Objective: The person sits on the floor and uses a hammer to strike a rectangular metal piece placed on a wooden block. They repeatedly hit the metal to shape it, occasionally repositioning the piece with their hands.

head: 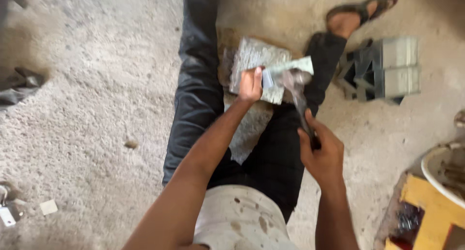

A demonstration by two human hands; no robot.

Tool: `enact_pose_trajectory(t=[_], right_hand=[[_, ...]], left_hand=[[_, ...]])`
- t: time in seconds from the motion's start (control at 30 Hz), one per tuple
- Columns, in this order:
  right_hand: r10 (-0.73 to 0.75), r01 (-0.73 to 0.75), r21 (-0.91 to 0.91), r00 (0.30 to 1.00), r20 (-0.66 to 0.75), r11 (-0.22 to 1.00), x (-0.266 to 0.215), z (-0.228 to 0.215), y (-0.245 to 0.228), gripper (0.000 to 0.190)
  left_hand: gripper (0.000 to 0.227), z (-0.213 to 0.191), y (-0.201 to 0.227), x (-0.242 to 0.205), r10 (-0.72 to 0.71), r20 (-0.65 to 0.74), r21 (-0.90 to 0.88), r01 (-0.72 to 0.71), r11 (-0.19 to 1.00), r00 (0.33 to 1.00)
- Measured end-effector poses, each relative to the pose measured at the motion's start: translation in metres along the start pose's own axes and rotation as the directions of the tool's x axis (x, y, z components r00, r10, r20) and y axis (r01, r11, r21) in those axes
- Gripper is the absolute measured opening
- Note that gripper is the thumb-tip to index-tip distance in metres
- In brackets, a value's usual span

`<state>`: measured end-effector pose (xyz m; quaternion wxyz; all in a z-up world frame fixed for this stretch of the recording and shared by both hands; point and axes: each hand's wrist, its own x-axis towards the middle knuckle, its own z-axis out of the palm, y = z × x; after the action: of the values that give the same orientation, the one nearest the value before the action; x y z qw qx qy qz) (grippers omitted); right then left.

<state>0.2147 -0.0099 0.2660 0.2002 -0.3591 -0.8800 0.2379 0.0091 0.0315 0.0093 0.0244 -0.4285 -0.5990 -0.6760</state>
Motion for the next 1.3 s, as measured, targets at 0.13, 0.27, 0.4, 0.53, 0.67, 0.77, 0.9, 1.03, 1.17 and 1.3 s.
enact_pose_trajectory(t=[0.13, 0.27, 0.4, 0.53, 0.67, 0.77, 0.9, 1.03, 1.17, 1.3], right_hand=[[0.324, -0.298, 0.255, 0.944, -0.067, 0.920, -0.027, 0.028, 0.029, 0.042], [0.311, -0.282, 0.184, 0.938, -0.154, 0.941, -0.052, 0.086, 0.061, 0.041], [0.344, -0.329, 0.152, 0.936, -0.079, 0.932, -0.044, 0.115, 0.081, 0.045], [0.414, -0.400, 0.235, 0.910, -0.011, 0.886, -0.044, 0.119, 0.087, 0.046], [0.456, -0.449, 0.229, 0.890, 0.026, 0.864, -0.037, 0.119, 0.090, 0.046], [0.386, -0.373, 0.231, 0.922, -0.011, 0.899, -0.030, 0.110, 0.092, 0.046], [0.200, -0.160, 0.304, 0.974, -0.104, 0.939, -0.019, 0.094, 0.084, 0.043], [0.266, -0.194, 0.358, 0.950, -0.163, 0.913, -0.003, 0.096, 0.071, 0.040], [0.075, -0.035, 0.237, 0.984, -0.162, 0.971, 0.018, 0.110, 0.076, 0.037], [0.041, 0.000, 0.237, 0.984, -0.171, 0.971, 0.015, 0.109, 0.082, 0.035]], left_hand=[[0.034, -0.029, 0.026, 0.016, 0.013, 0.238, 0.423, -0.115, 0.899, 0.971], [0.009, -0.022, 0.044, 0.003, -0.200, 0.403, 0.782, -0.222, 0.583, 0.893], [0.020, -0.026, 0.054, 0.010, -0.333, 0.508, 0.749, -0.217, 0.626, 0.794], [0.071, -0.050, 0.045, 0.045, -0.159, 0.282, 0.813, -0.148, 0.563, 0.946], [0.074, -0.075, 0.016, 0.062, -0.770, 0.295, 0.838, 0.234, 0.493, 0.565], [0.073, -0.079, 0.012, 0.054, -0.758, 0.371, 0.830, 0.174, 0.530, 0.536], [0.077, -0.080, 0.026, 0.049, -0.754, 0.363, 0.834, 0.170, 0.525, 0.547], [0.076, -0.080, 0.029, 0.052, -0.754, 0.358, 0.836, 0.171, 0.522, 0.551], [0.079, -0.082, 0.028, 0.047, -0.756, 0.357, 0.818, 0.208, 0.537, 0.548], [0.075, -0.083, 0.019, 0.047, -0.754, 0.339, 0.810, 0.233, 0.538, 0.563]])
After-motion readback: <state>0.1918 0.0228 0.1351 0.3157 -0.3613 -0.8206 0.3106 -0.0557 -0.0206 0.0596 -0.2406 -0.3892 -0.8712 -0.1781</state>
